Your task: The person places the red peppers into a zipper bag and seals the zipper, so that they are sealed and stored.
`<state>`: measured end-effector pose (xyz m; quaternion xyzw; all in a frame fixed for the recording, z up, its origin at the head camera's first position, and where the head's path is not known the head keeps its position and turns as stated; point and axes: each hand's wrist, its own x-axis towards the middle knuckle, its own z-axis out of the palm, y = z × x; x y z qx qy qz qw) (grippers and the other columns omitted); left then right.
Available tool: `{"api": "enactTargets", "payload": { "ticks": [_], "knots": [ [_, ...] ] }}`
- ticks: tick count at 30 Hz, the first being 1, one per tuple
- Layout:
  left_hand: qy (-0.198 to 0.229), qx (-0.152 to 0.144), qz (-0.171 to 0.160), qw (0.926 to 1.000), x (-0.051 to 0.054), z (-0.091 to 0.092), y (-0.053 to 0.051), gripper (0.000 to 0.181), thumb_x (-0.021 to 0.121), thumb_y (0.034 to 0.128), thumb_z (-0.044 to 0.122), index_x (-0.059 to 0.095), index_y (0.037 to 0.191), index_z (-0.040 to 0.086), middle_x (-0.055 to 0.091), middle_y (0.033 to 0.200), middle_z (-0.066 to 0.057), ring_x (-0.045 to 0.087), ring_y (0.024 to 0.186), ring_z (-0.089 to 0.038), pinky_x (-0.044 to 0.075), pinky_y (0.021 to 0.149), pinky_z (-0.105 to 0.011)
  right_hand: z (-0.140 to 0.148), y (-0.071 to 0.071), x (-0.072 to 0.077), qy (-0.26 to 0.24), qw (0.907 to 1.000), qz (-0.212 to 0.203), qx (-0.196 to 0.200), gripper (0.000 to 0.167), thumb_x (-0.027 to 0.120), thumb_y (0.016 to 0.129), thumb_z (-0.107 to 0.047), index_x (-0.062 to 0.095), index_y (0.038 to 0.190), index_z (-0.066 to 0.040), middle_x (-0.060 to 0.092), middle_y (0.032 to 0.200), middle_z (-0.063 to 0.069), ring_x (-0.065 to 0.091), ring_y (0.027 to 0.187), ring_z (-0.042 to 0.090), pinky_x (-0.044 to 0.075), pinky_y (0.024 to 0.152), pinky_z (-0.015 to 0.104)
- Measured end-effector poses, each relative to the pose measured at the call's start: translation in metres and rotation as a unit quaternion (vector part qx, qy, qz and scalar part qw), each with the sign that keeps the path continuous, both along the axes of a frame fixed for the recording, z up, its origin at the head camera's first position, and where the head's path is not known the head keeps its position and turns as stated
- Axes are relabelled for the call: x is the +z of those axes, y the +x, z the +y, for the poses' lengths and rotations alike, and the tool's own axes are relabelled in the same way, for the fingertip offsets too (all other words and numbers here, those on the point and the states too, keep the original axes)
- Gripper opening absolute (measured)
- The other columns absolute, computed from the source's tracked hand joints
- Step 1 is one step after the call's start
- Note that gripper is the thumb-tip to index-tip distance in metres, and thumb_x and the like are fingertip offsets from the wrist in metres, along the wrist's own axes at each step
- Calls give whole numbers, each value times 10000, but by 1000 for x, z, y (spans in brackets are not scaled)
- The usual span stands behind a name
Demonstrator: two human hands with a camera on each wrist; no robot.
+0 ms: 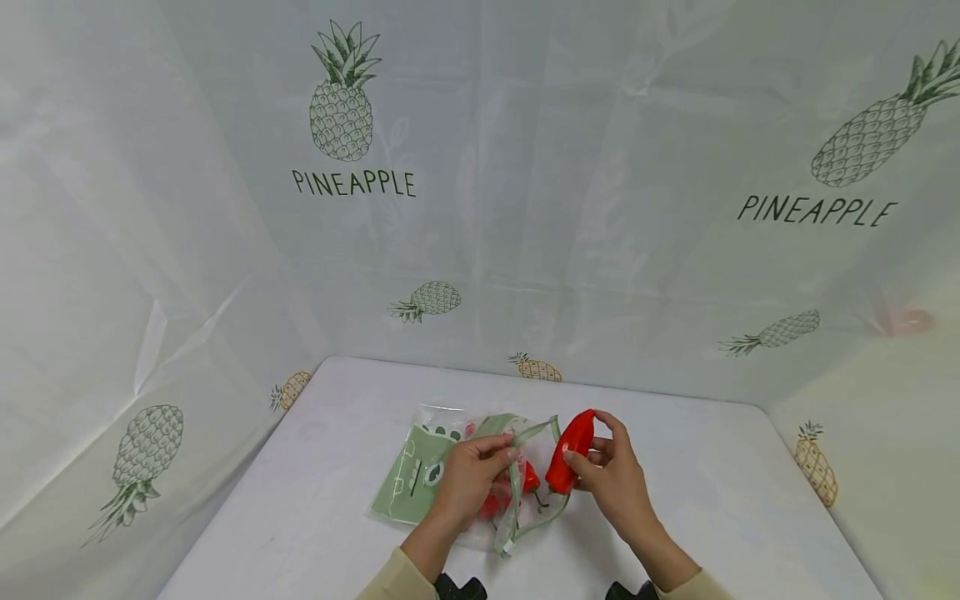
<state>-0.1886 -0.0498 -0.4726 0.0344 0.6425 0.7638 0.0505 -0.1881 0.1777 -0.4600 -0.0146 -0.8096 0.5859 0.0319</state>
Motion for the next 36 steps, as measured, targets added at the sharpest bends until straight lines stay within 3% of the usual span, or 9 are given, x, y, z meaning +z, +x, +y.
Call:
{"api": "enactTargets", "payload": {
  "ticks": [13, 21, 31, 36],
  "knots": [
    [-345, 128, 52, 9993, 5, 2, -2, 362, 768, 977, 166, 735, 1314, 36, 751, 1018, -88, 696, 725, -121, 657, 638, -292, -30, 6, -16, 275, 9994, 190, 33, 818, 816, 926, -120, 317, 1574, -146, 633, 1280, 234, 684, 1023, 273, 672, 636, 338],
    [-447, 323, 93, 9984, 9, 6, -3, 358, 752, 996, 208, 737, 1338, 104, 754, 1032, -88, 688, 734, -142, 659, 659, -300, -44, 10, -19, 688, 9965, 345, 321, 764, 839, 903, -126, 395, 1526, -128, 686, 1206, 207, 723, 964, 244, 659, 602, 301],
    [-312, 158, 130, 9993, 12, 9, -4, 353, 742, 997, 178, 735, 1334, 76, 758, 1166, -115, 684, 728, -113, 621, 636, -224, -53, 4, -20, 1244, 9875, 269, 925, 721, 870, 884, -305, 538, 1476, -64, 746, 1137, 171, 753, 893, 201, 638, 593, 265],
    [-129, 83, 152, 9998, 13, 8, -2, 345, 737, 997, 149, 731, 1326, 45, 761, 1072, -127, 680, 703, -98, 607, 604, -213, -54, 2, -20, 1369, 9862, 317, 875, 549, 804, 927, -218, 617, 1396, -2, 761, 1122, 163, 771, 918, 228, 640, 612, 261]
  ]
}}
